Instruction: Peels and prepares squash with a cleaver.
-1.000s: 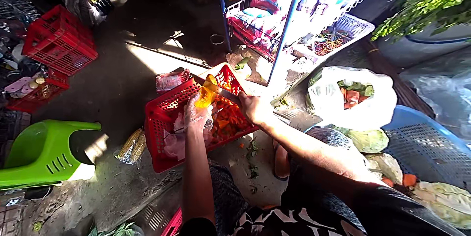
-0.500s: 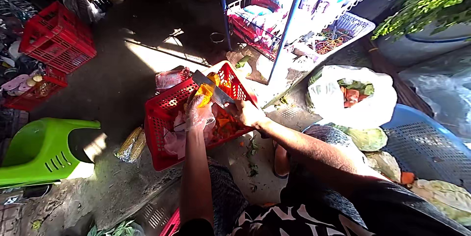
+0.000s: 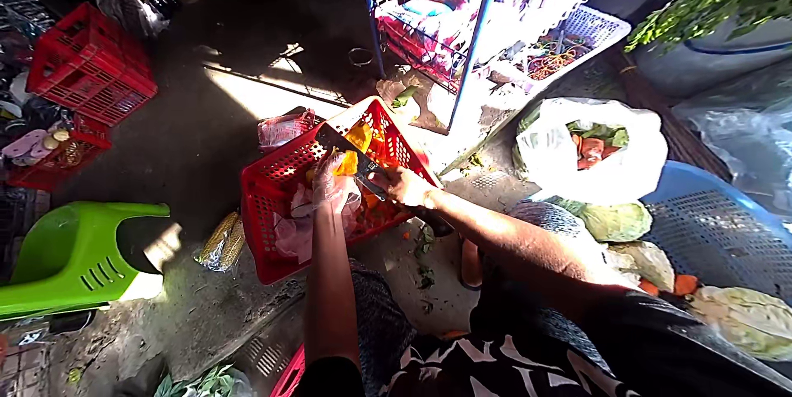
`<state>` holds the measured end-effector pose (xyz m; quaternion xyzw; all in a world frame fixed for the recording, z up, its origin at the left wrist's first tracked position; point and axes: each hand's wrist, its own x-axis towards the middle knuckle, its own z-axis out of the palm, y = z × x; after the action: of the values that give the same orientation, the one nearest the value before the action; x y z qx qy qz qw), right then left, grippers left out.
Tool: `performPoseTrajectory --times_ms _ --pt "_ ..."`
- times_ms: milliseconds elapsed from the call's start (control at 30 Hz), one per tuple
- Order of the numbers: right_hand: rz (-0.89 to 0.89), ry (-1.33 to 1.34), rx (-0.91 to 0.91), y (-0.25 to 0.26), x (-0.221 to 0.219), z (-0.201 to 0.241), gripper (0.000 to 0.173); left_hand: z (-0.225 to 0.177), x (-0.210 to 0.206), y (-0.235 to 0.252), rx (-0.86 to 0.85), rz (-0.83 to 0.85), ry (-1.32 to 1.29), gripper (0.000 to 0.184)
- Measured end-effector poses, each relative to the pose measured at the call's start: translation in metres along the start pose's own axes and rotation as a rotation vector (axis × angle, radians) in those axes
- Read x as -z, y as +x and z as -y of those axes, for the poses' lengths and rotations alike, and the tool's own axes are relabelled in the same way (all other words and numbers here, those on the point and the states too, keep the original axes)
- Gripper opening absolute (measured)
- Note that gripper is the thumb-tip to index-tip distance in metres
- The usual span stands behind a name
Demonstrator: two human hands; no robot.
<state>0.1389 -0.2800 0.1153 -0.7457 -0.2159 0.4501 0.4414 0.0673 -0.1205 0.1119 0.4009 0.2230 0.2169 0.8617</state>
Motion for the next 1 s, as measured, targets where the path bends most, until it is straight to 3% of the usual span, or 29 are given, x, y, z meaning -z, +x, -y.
performPoseTrajectory --times_ms 133,267,333,400,567,700,867,1000 --pt "0.029 0.070 -0.001 0.005 0.005 -0.005 0.041 -0.009 -0.003 0.004 0.020 -0.113 0.104 0.011" --pt "-0.201 -0.362 0.131 -0.004 0.021 0.001 0.049 -0.024 0.013 0.013 -0.070 -0.245 0.257 0.023" --pt "-0.329 -0.629 0.084 -0.014 0.026 0.007 0.047 -0.032 0.018 0.014 -0.072 -0.287 0.195 0.026" --pt "-0.392 -0.720 0.087 -0.022 0.027 0.013 0.043 -0.039 0.017 0.012 -0.036 -0.292 0.023 0.028" --pt "-0.276 -0.601 0.089 -0.015 0.019 0.013 0.052 -0.038 0.011 0.007 -0.049 -0.197 -0.275 0.029" --pt "-0.199 -0.568 0.045 -0.017 0.015 0.008 0.051 -0.039 0.010 0.001 -0.070 -0.112 -0.327 0.027" --pt "-0.099 -0.274 0.123 -0.017 0.005 0.003 0.043 -0.030 0.017 0.003 -0.066 -0.014 -0.378 0.021" --pt "-0.084 -0.229 0.136 -0.011 0.002 -0.005 0.040 -0.029 0.011 0.001 -0.051 -0.028 -0.396 0.021"
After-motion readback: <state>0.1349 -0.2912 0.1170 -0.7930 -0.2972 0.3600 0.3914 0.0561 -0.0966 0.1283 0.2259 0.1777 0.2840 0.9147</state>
